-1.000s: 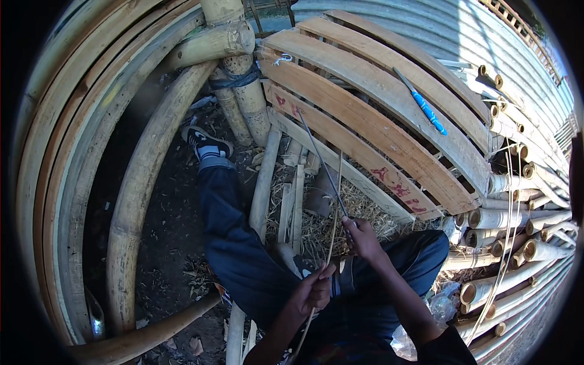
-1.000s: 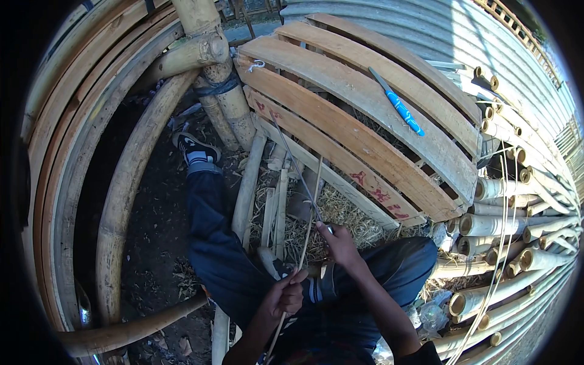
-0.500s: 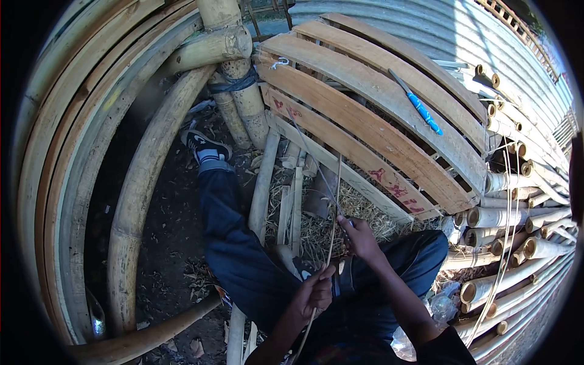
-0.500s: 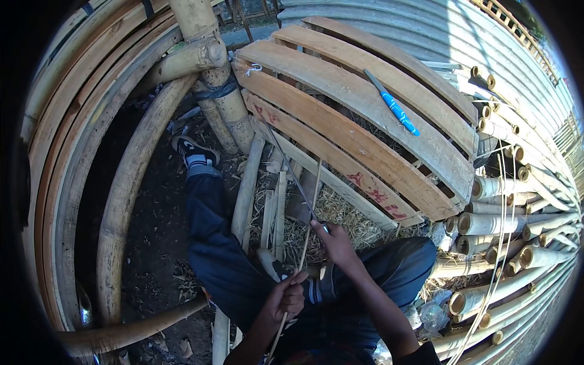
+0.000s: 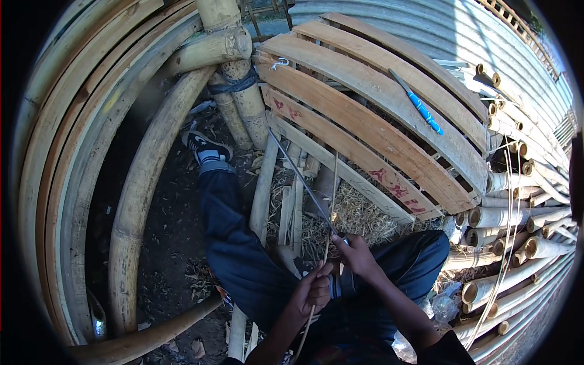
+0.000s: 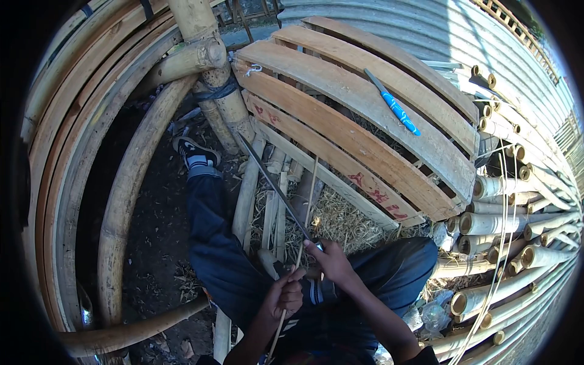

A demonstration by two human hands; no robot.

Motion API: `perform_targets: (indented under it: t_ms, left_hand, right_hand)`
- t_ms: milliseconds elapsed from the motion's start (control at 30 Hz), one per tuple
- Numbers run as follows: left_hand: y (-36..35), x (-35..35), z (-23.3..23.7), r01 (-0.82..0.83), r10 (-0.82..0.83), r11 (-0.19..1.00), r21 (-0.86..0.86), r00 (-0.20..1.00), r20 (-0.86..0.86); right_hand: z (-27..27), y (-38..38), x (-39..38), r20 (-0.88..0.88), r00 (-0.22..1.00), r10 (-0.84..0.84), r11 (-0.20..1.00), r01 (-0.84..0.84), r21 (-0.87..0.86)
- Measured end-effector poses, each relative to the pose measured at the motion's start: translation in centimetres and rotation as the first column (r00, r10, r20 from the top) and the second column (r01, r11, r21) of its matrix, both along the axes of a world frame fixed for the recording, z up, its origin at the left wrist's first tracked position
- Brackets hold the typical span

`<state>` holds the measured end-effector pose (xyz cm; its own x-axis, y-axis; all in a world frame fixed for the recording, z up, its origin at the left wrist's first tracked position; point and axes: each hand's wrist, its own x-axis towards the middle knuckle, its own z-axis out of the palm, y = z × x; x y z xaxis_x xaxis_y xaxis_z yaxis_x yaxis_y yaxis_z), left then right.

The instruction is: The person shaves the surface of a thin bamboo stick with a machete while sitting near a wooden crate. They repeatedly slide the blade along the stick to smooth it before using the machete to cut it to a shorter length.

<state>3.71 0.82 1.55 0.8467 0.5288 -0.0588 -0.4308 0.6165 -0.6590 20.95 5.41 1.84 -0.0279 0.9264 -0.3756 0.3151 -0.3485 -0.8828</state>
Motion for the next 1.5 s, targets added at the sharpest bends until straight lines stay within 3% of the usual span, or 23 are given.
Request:
perform_targets:
  t_ms: [33, 133, 200, 533, 733, 933, 1133, 1200, 1333, 1500]
  left_hand:
    - [-0.1, 0.1, 0.0, -0.001, 0.001, 1.0, 0.004, 1.0, 0.004]
    - [-0.1, 0.0, -0.4, -0.015, 0.014, 1.0, 0.01, 1.0, 0.028]
    - [0.0, -0.4, -0.8, 0.013, 0.001, 0.994, 0.107, 0.992, -0.129]
    - [0.0, -0.2, -0.6, -0.007, 0.028, 0.989, 0.147, 0.99, -0.137]
    - [0.3, -0.4, -0.8, 0.055, -0.004, 0.98, 0.193, 0.967, -0.255]
    - [0.3, -0.5, -0.8, 0.16, -0.027, 0.954, 0.254, 0.889, -0.458]
    - [0.1, -0.9, -0.1, 0.226, -0.012, 0.927, 0.299, 0.815, -0.579]
    - [-0.4, -1.0, -0.1, 0.259, 0.021, 0.918, 0.302, 0.726, -0.687]
    - [-1.3, -1.5, -0.7, 0.26, 0.044, 0.906, 0.335, 0.728, -0.685]
    - [-1.1, -1.7, -1.3, 0.234, 0.087, 0.891, 0.388, 0.751, -0.654]
  right_hand:
    - [0.0, 0.5, 0.1, 0.004, 1.0, 0.001, 1.0, -0.001, 0.004]
    - [-0.6, 1.4, 0.3, -0.284, 0.952, -0.113, 0.983, 0.066, -0.17]
    - [-0.8, 1.2, 0.0, -0.27, 0.957, -0.101, 0.988, 0.065, -0.142]
    - [-0.1, 0.8, -0.8, -0.279, 0.953, -0.116, 0.987, 0.08, -0.137]
    - [0.1, 0.9, -0.9, -0.246, 0.966, -0.085, 0.994, 0.066, -0.086]
    - [-1.5, 0.5, -1.5, -0.365, 0.908, -0.206, 0.977, 0.171, -0.126]
    - [-1.4, 0.7, -1.8, -0.387, 0.901, -0.194, 0.979, 0.151, -0.139]
    - [-2.0, 0.7, -2.0, -0.397, 0.898, -0.187, 0.98, 0.142, -0.141]
    - [-1.9, 0.7, -2.1, -0.374, 0.921, -0.107, 0.988, 0.057, -0.142]
    - [-1.4, 0.9, -2.4, -0.392, 0.912, -0.121, 0.986, 0.065, -0.154]
